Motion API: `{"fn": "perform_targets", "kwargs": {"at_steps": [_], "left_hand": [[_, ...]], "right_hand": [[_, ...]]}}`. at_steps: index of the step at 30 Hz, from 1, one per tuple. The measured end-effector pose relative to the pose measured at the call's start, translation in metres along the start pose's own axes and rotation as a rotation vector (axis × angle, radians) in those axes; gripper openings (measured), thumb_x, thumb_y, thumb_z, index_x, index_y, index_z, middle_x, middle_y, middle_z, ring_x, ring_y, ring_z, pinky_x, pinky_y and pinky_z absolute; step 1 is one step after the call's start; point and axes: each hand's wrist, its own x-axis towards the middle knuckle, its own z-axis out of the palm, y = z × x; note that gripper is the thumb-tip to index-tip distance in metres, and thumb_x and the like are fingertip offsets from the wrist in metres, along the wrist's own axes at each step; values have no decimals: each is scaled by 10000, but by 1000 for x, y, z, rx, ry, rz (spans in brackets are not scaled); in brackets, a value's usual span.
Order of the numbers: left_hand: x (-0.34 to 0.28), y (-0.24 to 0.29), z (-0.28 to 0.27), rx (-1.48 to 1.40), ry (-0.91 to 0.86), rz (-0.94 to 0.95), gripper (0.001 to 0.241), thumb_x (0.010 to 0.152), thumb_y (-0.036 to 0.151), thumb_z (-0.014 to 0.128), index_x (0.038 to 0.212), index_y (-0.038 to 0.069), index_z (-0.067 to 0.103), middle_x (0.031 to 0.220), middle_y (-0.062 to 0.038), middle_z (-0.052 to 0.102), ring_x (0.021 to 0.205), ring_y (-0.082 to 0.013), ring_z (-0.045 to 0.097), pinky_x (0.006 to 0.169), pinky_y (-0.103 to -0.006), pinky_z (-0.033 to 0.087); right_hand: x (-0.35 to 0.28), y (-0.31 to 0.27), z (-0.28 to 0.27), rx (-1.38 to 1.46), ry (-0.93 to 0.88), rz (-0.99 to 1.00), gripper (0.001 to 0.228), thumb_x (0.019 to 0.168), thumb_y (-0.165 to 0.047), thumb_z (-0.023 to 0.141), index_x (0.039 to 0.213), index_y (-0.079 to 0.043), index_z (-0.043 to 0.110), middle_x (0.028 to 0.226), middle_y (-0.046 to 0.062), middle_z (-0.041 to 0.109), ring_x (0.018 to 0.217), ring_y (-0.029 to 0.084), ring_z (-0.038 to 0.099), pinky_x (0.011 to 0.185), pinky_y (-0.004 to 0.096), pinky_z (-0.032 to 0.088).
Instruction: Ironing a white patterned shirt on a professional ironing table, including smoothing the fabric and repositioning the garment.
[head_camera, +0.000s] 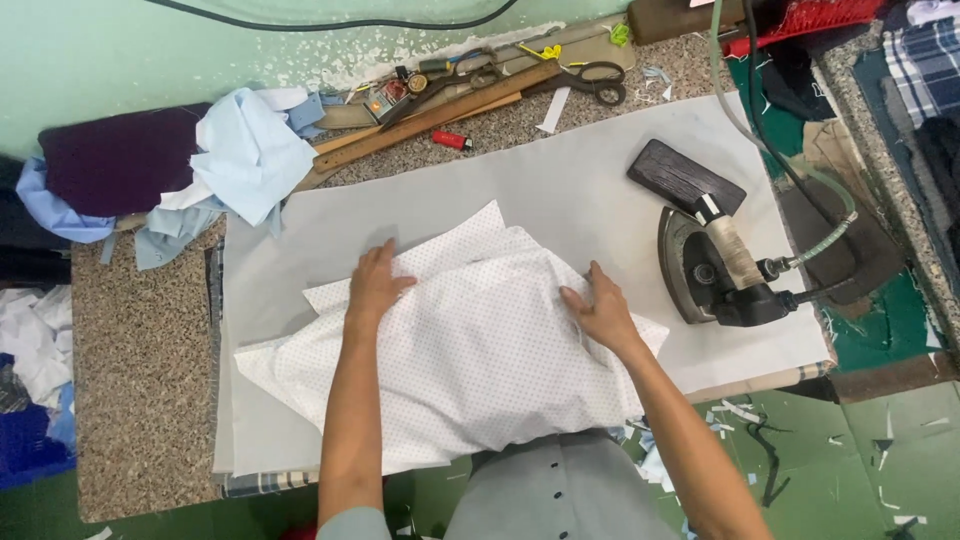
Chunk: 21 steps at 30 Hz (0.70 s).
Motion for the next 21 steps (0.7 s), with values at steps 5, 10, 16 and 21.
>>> {"fn": "perform_targets", "kwargs": {"at_steps": [5, 10, 16, 21], "left_hand": [[32, -8, 29, 358, -93, 13, 402, 909, 519, 711, 1044, 142, 743, 909, -52, 752, 923, -242, 711, 904, -410, 452], [53, 23, -19, 216, 583, 23, 269, 953, 336, 775, 926, 94, 660, 859, -57, 573, 868, -256, 604, 854, -433, 421], [-7, 60, -29, 242, 587, 169, 616, 859, 38, 854, 1375, -27, 525, 1366, -248, 450, 1346, -412, 402, 1138, -578, 320], [-97, 31, -14, 135, 129, 314, 320, 1003, 250, 672, 1270, 73, 663, 1343, -139, 557, 1384, -298, 459, 1202, -506, 322]], "right_hand": [[17, 14, 4, -96, -73, 100, 419, 968, -359, 677, 1218, -28, 741, 1126, 194, 759, 1133, 390, 696, 951, 491, 558], [41, -26, -16, 47, 314, -134, 276, 922, -45, 682, 1191, -9, 732, 1042, 195, 748, 1041, 376, 713, 894, 486, 575], [5, -37, 2, -305, 588, -509, 582, 890, -21, 738, 1419, 60, 508, 1301, 305, 561, 1205, 481, 569, 1007, 570, 469], [-55, 46, 23, -426, 435, -587, 425, 947, -204, 695, 1328, -72, 560, 1251, 153, 563, 1203, 320, 585, 1009, 438, 493]]}}
